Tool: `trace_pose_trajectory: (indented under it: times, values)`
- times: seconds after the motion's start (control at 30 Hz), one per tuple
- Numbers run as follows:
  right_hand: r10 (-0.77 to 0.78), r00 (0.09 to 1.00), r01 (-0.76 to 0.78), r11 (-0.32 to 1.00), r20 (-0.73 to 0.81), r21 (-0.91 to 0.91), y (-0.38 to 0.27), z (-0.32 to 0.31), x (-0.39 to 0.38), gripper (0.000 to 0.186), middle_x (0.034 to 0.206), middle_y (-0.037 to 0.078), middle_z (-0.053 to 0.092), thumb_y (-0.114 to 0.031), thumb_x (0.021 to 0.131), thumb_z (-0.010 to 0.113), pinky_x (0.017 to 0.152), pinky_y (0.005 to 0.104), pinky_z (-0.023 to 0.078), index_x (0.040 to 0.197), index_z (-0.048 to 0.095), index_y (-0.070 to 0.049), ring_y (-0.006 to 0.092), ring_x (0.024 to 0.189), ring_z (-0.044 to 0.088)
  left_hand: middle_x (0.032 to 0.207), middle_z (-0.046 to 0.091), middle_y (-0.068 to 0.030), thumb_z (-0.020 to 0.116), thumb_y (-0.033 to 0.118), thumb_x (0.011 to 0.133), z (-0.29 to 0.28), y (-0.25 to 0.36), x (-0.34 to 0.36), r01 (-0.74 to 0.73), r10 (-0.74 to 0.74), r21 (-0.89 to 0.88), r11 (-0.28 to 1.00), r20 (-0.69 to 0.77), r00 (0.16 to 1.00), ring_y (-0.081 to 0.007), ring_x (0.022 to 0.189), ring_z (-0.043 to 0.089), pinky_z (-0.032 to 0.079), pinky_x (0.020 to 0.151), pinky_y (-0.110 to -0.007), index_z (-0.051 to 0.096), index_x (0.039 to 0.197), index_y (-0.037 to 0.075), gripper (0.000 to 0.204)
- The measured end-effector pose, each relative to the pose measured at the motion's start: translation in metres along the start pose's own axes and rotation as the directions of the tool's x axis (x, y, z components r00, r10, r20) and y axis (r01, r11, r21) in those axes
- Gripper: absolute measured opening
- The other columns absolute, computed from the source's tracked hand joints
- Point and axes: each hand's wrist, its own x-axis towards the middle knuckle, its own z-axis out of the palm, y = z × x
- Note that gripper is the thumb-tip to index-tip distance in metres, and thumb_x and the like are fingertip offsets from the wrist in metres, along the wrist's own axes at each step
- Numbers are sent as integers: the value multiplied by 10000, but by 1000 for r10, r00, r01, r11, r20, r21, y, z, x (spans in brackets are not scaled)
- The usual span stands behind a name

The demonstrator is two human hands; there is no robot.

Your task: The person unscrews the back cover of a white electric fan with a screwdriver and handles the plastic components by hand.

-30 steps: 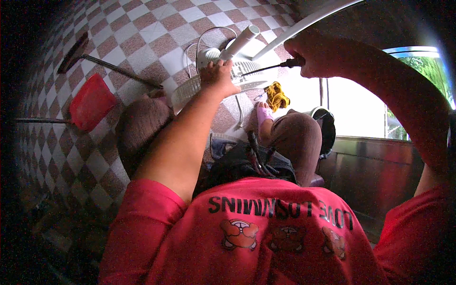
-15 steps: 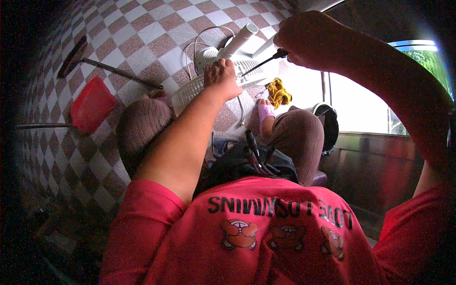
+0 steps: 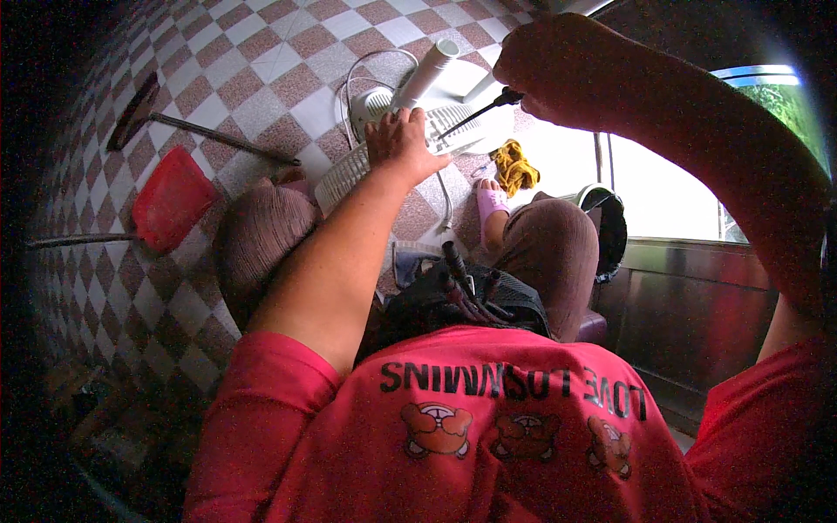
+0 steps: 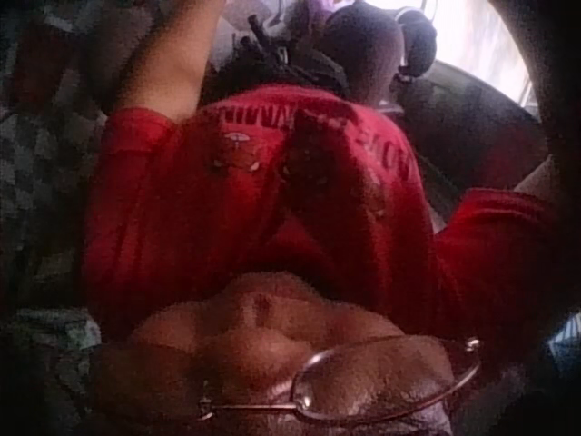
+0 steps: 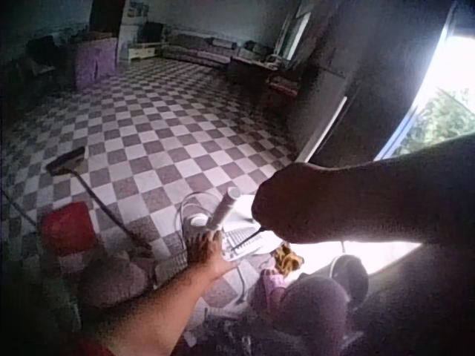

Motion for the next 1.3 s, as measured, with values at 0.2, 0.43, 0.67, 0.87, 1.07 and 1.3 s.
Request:
trace_pose_trajectory:
  times: [0.2,0.43,0.67,0.87,1.07,1.3]
  values:
    - [34,998,-37,997,60,64,-1,1,0,239,602,97,614,-198,871,610,374,290,461,781,575,21,161,414,554,1227,548,-97,807,507,614,6,-6,0,-96,89,-48,994,-125,988,-276,1218,487,320,1046,-501,516,1231,106,792]
    - [60,990,-76,989,127,127,3,-6,-2,249,601,98,616,-206,880,602,379,292,471,779,580,21,164,416,560,1150,577,-110,819,494,587,-1,-5,-9,-183,173,-51,982,-158,972,-295,1151,529,346,1012,-463,543,1140,105,730]
    - [74,982,-101,983,172,154,2,-12,-1,261,599,100,619,-213,890,595,384,295,481,776,586,21,167,418,567,1145,573,-113,836,462,577,-1,-8,-10,-178,162,-76,981,-182,970,-303,1150,523,343,1012,-463,544,1130,103,721]
    - [129,963,-175,967,236,185,4,-20,-3,271,597,101,621,-220,899,588,388,297,490,774,591,21,170,419,572,1143,570,-108,846,445,573,-4,-3,-8,-191,175,-86,978,-162,971,-296,1141,522,346,1007,-457,546,1129,104,717]
    - [185,926,-272,932,328,242,7,-37,2,283,595,102,623,-226,907,582,392,299,498,772,596,22,172,421,578,1201,539,-99,826,478,605,-9,-5,-10,-199,193,-60,978,-91,977,-276,1195,476,330,1042,-452,531,1227,105,783]
    - [223,879,-372,874,421,314,2,-37,7,296,593,104,626,-234,917,574,397,302,508,769,601,22,175,423,584,1198,530,-95,827,480,614,-11,-4,-10,-165,164,-73,984,-23,986,-268,1219,453,307,1078,-451,526,1226,114,774]
